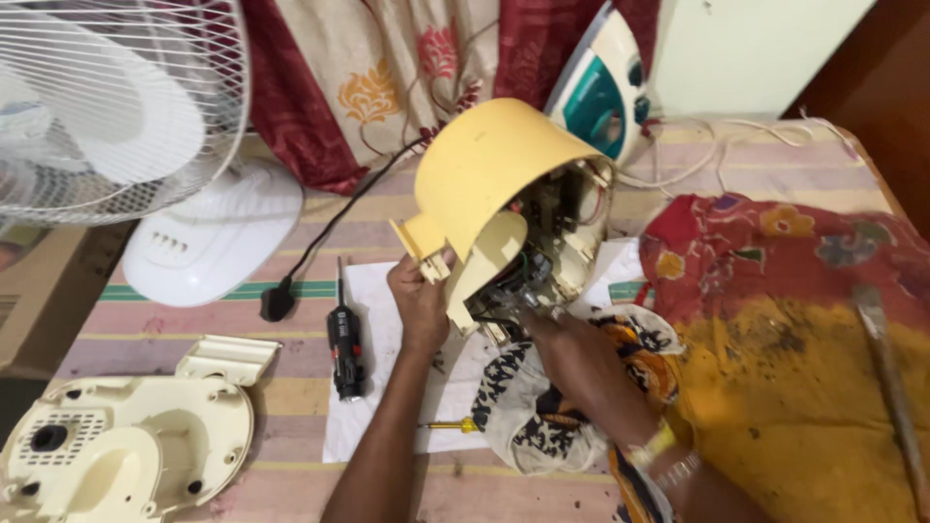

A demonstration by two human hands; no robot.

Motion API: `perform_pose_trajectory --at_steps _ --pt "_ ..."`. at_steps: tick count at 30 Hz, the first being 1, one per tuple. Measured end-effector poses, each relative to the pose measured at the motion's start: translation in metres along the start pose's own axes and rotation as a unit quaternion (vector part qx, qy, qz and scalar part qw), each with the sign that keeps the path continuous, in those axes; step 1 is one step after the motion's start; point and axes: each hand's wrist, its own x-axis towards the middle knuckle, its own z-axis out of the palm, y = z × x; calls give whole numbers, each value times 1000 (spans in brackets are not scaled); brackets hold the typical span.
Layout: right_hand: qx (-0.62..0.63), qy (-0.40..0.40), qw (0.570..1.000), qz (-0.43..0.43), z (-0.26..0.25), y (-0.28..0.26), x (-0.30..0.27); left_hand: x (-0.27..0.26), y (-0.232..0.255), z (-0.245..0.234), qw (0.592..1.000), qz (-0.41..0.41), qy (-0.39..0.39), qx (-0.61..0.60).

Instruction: The person repairs a blender by hand and with a screwdriver, cleaning internal components with a cloth and reassembling the plastic housing.

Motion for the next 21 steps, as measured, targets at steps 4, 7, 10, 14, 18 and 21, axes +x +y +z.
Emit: perform_pose_trajectory --at_steps 4,7,10,14,18,21 --pt "71 -80 988 115 -22 -5 -5 -3 -2 -4 999 -7 18 31" --pt "59 -43 992 107 -48 -5 -26 -5 -2 -7 1000 0 15 26" --pt "69 1 995 77 -50 -8 -39 -4 4 -2 1000 -6 0 16" --pt "40 -7 997 59 -41 -7 -45 -5 13 6 1000 -4 -8 24" --pt "59 -33 982 178 -47 6 -42 -5 8 -1 999 8 2 46" --pt "57 19 996 70 -33 13 -26 -7 -1 -9 999 16 -9 49"
